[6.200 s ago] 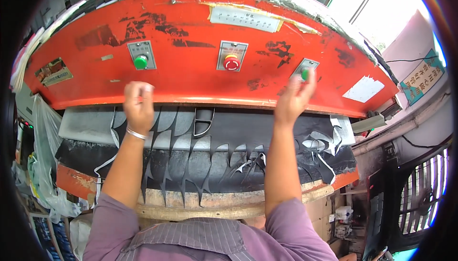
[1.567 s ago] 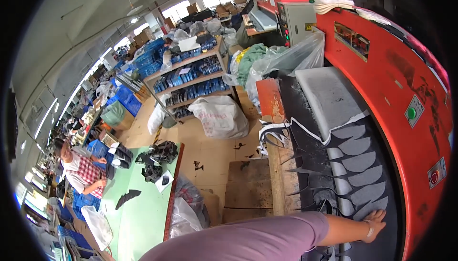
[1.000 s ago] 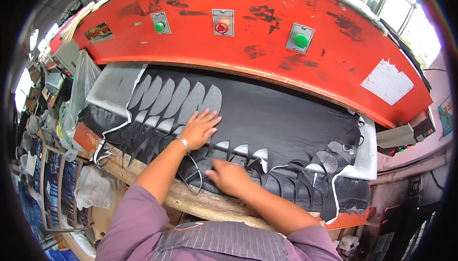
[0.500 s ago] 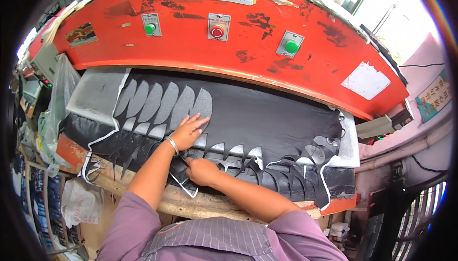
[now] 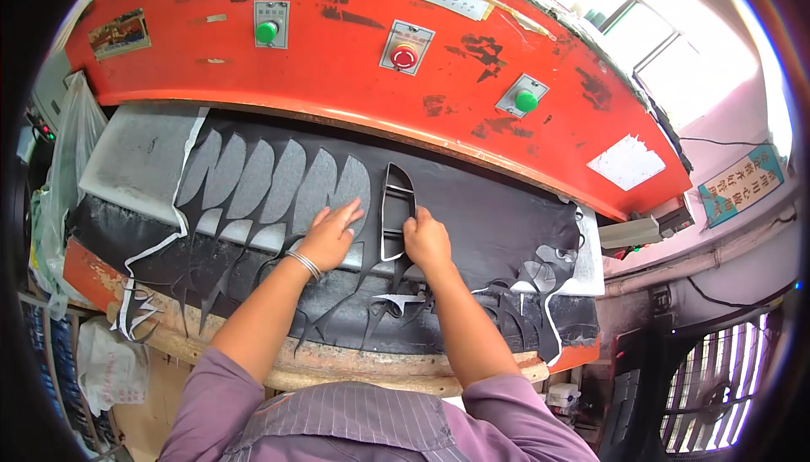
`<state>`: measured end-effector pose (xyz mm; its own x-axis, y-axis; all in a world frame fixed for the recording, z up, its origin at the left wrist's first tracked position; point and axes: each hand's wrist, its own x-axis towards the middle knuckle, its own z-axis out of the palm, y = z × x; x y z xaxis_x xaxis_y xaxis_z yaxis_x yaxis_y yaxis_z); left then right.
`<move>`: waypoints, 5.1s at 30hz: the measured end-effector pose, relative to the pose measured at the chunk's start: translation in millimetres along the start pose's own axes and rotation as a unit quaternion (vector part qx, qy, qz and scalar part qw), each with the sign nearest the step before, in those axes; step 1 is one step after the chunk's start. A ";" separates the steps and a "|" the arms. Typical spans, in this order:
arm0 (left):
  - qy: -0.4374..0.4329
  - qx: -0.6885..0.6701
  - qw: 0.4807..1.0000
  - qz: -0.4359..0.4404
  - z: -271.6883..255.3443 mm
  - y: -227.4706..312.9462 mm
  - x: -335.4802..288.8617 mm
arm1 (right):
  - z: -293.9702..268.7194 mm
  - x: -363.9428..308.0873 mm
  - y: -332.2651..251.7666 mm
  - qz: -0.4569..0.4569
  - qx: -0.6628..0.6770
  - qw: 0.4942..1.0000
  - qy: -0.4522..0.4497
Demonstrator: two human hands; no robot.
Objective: Cutting and organizing shoe components using industrial machinery and scissors.
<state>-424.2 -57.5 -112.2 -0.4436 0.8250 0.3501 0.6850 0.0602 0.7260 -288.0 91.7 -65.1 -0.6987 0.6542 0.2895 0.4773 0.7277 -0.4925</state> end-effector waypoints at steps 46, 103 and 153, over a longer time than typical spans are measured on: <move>-0.035 0.017 0.985 -0.170 -86.9 159.0 -50.7 | -148.2 -40.3 -22.4 -0.254 -0.010 0.938 -0.237; 0.080 -0.074 0.982 -0.155 -13.3 104.4 -10.9 | -122.3 -28.6 41.2 -0.176 0.143 0.971 -0.069; -0.138 0.155 0.978 -0.023 17.2 217.8 -111.0 | -123.3 -63.2 1.6 0.155 0.120 0.946 -0.258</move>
<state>-215.9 -126.3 -3.2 -0.3347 0.9351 0.1169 0.8293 0.2333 0.5078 -177.3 76.9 17.0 -0.7416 0.5961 -0.3077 0.6104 0.4093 -0.6781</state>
